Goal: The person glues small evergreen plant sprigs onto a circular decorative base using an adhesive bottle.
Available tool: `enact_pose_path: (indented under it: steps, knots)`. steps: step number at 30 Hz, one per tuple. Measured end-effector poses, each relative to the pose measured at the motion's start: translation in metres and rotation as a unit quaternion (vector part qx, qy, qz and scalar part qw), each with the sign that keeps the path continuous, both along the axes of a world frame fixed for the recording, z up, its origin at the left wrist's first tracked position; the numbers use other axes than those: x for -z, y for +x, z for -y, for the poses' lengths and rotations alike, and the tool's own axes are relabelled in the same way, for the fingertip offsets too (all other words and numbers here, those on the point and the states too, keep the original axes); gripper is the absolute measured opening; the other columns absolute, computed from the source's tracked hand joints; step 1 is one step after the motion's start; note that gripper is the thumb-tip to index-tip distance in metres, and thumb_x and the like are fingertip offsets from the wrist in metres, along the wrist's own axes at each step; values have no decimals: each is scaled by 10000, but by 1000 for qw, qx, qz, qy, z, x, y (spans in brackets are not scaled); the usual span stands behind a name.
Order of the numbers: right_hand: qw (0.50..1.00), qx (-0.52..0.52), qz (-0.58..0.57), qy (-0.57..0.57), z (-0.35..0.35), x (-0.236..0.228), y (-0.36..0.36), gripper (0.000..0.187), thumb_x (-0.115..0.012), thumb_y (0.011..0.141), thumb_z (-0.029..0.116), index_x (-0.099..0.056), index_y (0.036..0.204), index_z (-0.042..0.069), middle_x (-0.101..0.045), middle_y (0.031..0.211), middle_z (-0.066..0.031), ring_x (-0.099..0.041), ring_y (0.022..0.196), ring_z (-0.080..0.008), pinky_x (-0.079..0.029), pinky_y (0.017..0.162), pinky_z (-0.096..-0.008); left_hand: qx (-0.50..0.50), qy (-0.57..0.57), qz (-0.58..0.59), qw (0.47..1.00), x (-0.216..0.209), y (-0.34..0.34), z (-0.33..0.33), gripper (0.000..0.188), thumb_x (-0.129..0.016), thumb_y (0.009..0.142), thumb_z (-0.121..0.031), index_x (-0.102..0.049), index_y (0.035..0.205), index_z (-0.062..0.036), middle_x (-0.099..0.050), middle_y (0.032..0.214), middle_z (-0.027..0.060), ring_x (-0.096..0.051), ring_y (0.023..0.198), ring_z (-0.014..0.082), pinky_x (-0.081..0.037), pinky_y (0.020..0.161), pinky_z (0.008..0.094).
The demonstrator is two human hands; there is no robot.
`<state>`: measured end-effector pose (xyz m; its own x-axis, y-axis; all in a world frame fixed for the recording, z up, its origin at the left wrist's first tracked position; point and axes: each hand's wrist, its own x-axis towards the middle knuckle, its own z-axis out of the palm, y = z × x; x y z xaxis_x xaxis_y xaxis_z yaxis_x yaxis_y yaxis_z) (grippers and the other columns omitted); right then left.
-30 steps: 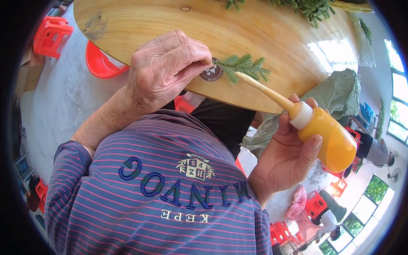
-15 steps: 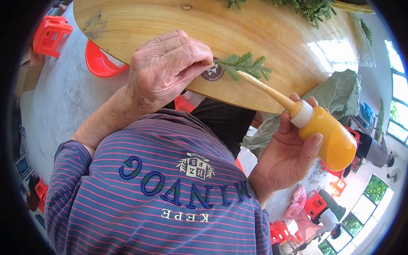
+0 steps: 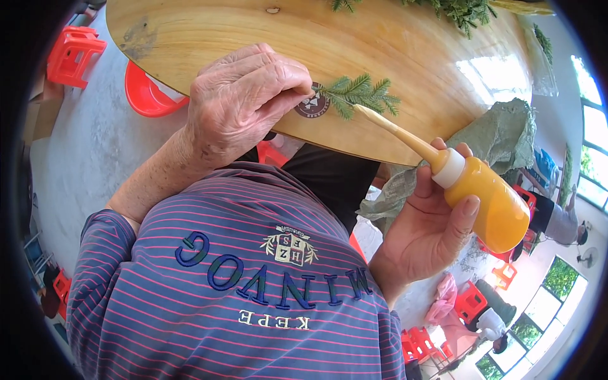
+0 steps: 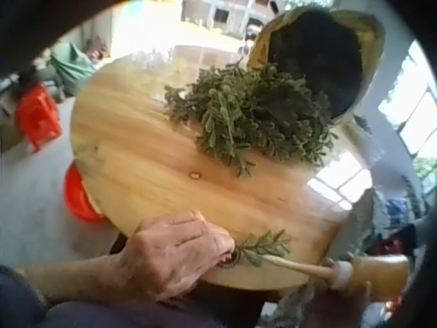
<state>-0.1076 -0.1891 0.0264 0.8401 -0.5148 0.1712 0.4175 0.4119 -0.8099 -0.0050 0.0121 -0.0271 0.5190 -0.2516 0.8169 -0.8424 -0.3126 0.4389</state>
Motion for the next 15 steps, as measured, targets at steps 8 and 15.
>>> enact_pose_path:
  steps: [8, 15]
  knots:
    - [1000, 3, -2, -3, 3, 0, -1, 438, -535, 916, 184, -387, 1251, -58, -458, 1243, -274, -486, 1141, -431, -562, 838, -390, 4, -1, 8, 1000, 0, 1, 2, 237, -725, 607, 53, -594, 789, -24, -620, 729, 62, -599, 646, 196, -485, 566, 273]
    - [1000, 8, 3, -6, 9, 0, -2, 427, -527, 920, 179, -389, 1251, -55, -457, 1244, -273, -486, 1138, -434, -565, 830, -393, -7, -7, 25, 1000, 3, 1, 6, 243, -728, 605, 61, -601, 795, -22, -621, 724, 66, -599, 638, 196, -487, 564, 269]
